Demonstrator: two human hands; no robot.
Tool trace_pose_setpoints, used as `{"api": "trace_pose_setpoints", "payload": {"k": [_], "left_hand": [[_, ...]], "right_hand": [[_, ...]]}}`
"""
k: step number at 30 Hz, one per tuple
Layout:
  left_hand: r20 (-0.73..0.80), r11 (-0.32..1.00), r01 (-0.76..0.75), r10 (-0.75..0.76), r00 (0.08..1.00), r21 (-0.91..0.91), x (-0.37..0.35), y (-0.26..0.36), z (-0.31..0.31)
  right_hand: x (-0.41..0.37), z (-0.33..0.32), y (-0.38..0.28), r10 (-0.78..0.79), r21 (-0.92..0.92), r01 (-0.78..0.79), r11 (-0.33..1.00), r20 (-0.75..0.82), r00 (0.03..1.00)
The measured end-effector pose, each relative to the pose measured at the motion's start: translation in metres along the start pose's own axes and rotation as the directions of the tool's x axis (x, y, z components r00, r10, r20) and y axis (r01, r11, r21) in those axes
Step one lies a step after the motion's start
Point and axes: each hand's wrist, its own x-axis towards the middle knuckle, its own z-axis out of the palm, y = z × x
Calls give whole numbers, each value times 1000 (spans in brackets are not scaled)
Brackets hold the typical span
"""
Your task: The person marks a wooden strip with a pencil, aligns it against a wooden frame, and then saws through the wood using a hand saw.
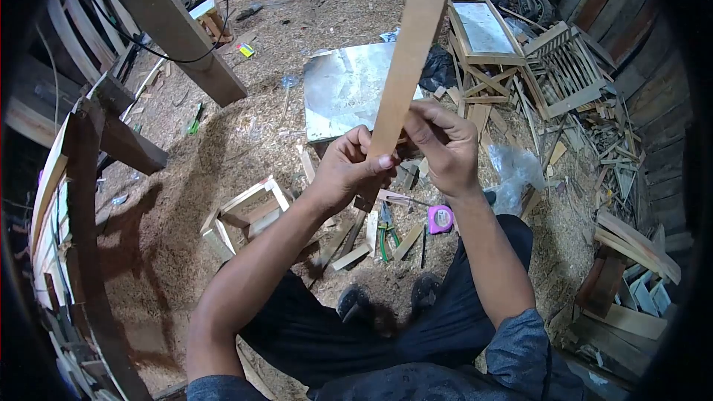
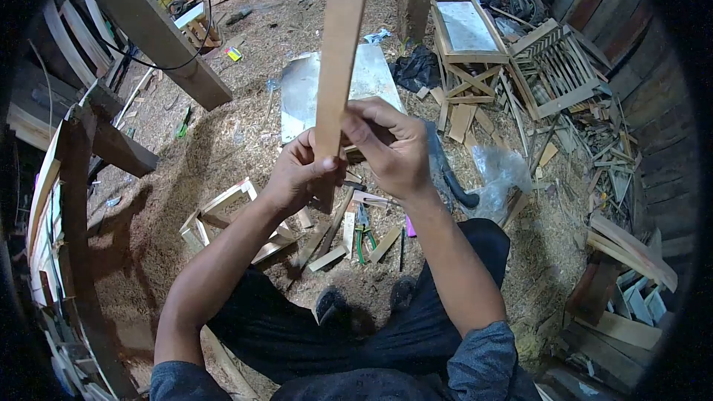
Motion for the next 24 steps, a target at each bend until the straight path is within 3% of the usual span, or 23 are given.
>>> {"api": "trace_pose_setpoints", "payload": {"k": [2,4,6,9,11,14,16,17,20,22,24], "left_hand": [[-27,997,-39,40,999,61,1,0,2],[-100,933,-32,72,992,358,-1,7,12],[-92,946,-41,74,993,322,-2,3,11],[-64,945,3,18,998,326,-3,3,10],[-60,928,-116,146,987,354,3,1,7],[-148,984,-55,80,986,169,2,20,4],[-100,990,-105,115,988,97,5,26,-8],[-51,988,-149,150,987,25,5,31,-14],[39,967,-252,254,966,-37,5,39,-16],[13,966,-253,254,967,-46,5,41,-15],[2,963,-254,255,967,-87,5,40,-15]], "right_hand": [[2,6,-3,34,70,-28,997,-87,996],[3,5,-3,74,137,-51,989,-172,982],[4,-2,1,144,35,-140,990,-226,963],[5,-6,9,115,21,-113,993,-233,966],[4,-6,11,92,-19,-98,995,-221,971],[0,-1,7,105,-85,-126,988,-214,971],[0,-1,2,130,-350,-136,927,-41,991],[0,3,4,11,-429,-3,903,16,1000],[-6,9,4,2,-470,21,882,48,999],[-7,8,3,36,-431,-4,902,67,997],[-7,8,4,-79,-493,138,859,138,987]]}}
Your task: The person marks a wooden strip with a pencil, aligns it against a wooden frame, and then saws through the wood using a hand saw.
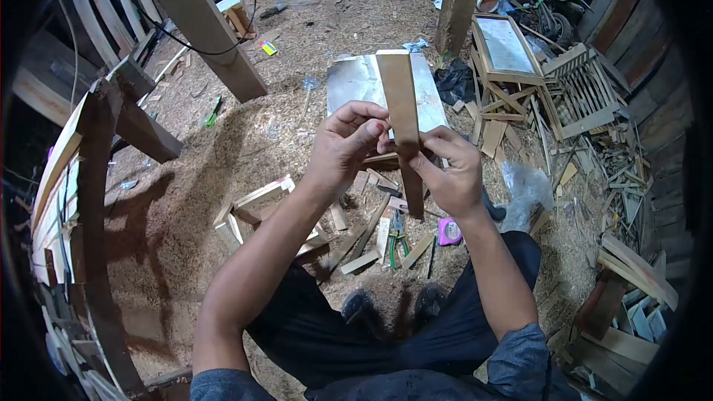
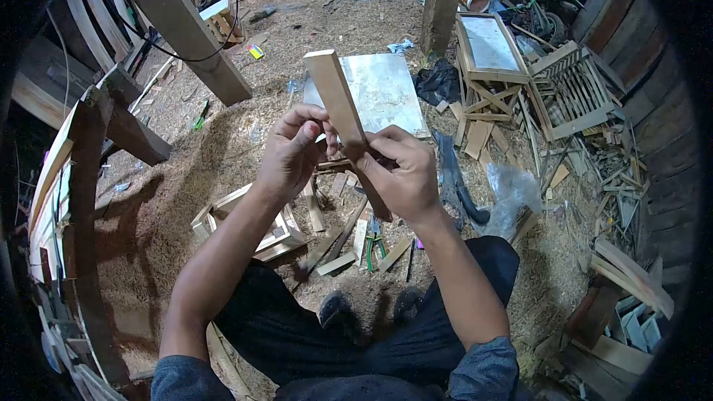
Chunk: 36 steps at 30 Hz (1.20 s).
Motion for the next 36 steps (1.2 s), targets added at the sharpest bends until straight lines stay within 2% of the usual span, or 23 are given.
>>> {"api": "trace_pose_setpoints", "payload": {"k": [3,9,16,18,24,31,33,36], "left_hand": [[-26,997,21,-22,999,-69,-3,3,6],[-83,998,43,-47,995,-45,-4,3,6],[-60,997,55,-58,997,-53,-4,0,1],[-56,995,27,-32,998,-97,-4,-3,-1],[11,990,50,-49,999,-134,-5,-10,-11],[4,988,40,-40,999,-149,-6,-11,-11],[-21,991,59,-62,998,-123,-6,-10,-10],[-8,983,97,-99,995,-153,-7,-10,-8]], "right_hand": [[0,0,-8,-11,-1,11,1000,9,1000],[-1,3,-8,-53,21,53,998,3,999],[-2,5,-8,-129,-26,129,991,-11,992],[-1,6,-8,-235,-166,227,960,-29,972],[-3,8,-12,-347,-327,316,891,-38,937],[-4,10,-15,-389,-375,348,859,-37,920],[-4,9,-17,-350,-401,306,864,-41,936],[-4,8,-14,-378,-413,328,849,-41,925]]}}
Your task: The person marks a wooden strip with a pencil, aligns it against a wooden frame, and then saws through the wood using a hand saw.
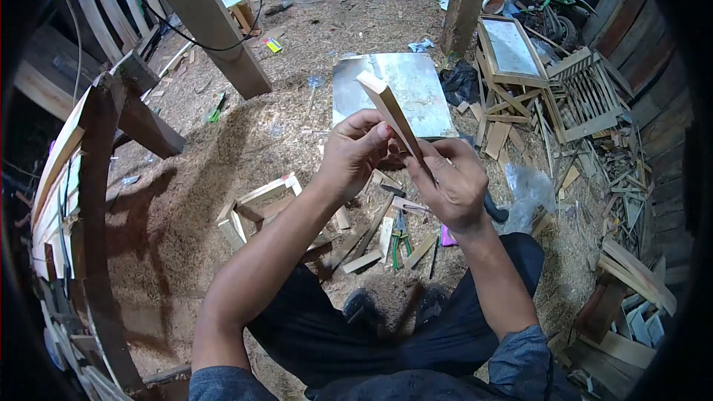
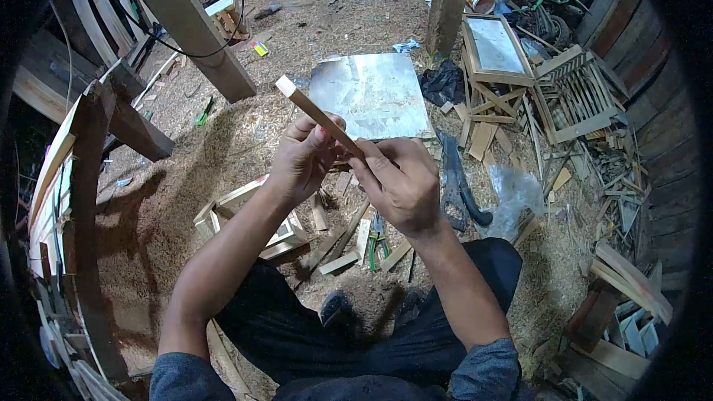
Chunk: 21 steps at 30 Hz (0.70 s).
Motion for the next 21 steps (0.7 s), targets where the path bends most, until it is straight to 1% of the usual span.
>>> {"api": "trace_pose_setpoints", "payload": {"k": [4,6,10,12,16,18,19,21], "left_hand": [[2,1000,-16,16,1000,11,1,-2,-2],[-20,998,-26,27,999,49,1,-3,-2],[-15,999,-22,23,1000,44,0,0,2],[-18,1000,7,-7,1000,28,-1,2,3],[-12,999,-5,6,1000,34,1,2,5],[-78,998,-24,29,997,65,2,2,10],[-77,998,-23,28,997,64,3,2,11],[-136,994,10,4,991,106,4,3,13]], "right_hand": [[1,-1,-2,-3,0,3,1000,-13,1000],[2,-1,-2,-7,-18,7,1000,-6,1000],[3,-2,-2,-5,-22,5,1000,-2,1000],[3,-2,-3,-2,-16,1,1000,-8,1000],[3,-1,-2,-1,-15,1,1000,-9,1000],[3,-1,0,184,174,-196,965,81,980],[4,-2,0,185,172,-196,965,80,979],[6,-4,0,259,315,-311,897,196,946]]}}
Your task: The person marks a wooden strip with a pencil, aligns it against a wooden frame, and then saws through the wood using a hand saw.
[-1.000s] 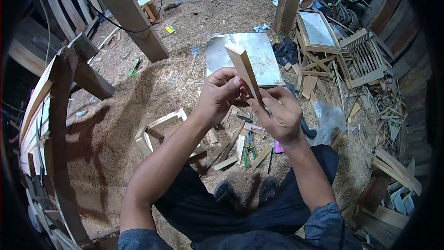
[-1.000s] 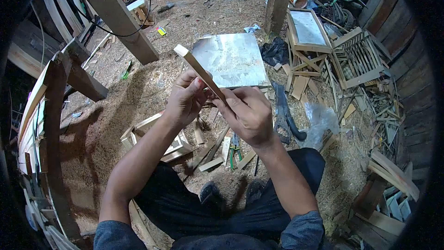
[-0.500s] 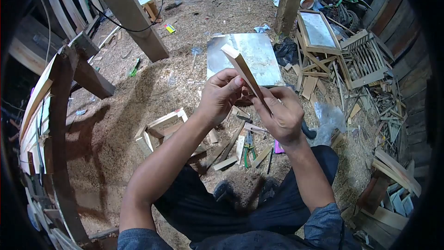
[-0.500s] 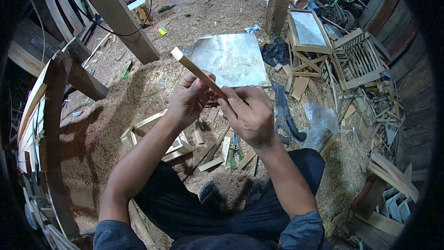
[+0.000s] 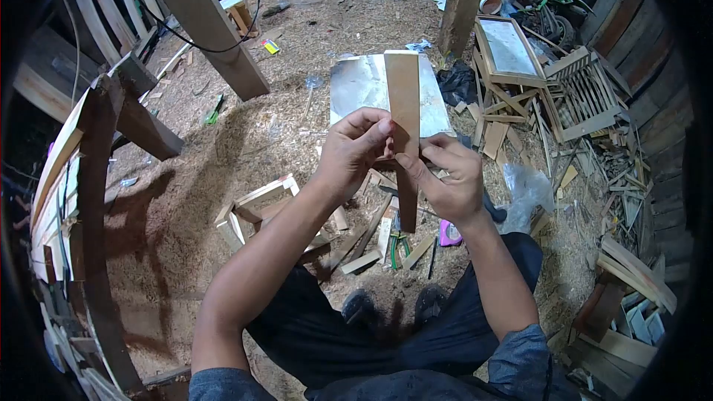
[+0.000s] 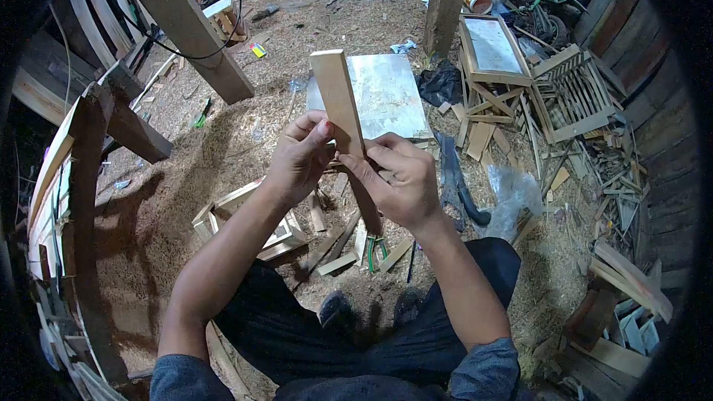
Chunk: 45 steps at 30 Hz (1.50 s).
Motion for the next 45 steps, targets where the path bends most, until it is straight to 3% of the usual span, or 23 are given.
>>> {"api": "trace_pose_setpoints", "payload": {"k": [4,6,16,18,22,25,27,29,30,33,39,41,45], "left_hand": [[-9,1000,1,-1,1000,6,0,4,2],[8,1000,-4,4,1000,-1,0,5,3],[80,997,45,-50,996,63,-6,19,12],[21,993,83,-85,996,89,-6,19,10],[-8,985,60,-59,998,159,-3,13,3],[-10,986,117,-116,993,121,-5,15,3],[-216,987,136,-115,970,88,-4,16,4],[-183,988,123,-105,977,89,-6,21,9],[-157,995,78,-67,985,69,-5,18,9],[-92,997,69,-65,994,34,-6,18,3],[6,1000,-12,12,1000,-5,-10,23,14],[95,998,-7,1,996,63,-12,24,10],[83,987,-11,-2,997,162,-11,28,13]], "right_hand": [[-5,5,4,101,174,-97,980,-12,995],[-7,1,8,259,274,-292,916,152,954],[-10,10,2,350,474,-419,774,232,908],[-9,13,-8,417,478,-515,712,302,857],[-10,17,2,341,435,-483,760,367,866],[-15,25,4,355,530,-536,657,409,840],[-17,34,2,312,593,-461,660,342,886],[-17,37,2,393,692,-482,537,301,869],[-19,36,5,408,692,-528,492,352,842],[-19,35,3,409,732,-527,431,361,838],[-25,30,3,404,683,-557,473,394,826],[-26,24,0,441,610,-681,406,522,730],[-25,33,-2,432,655,-617,436,449,782]]}}
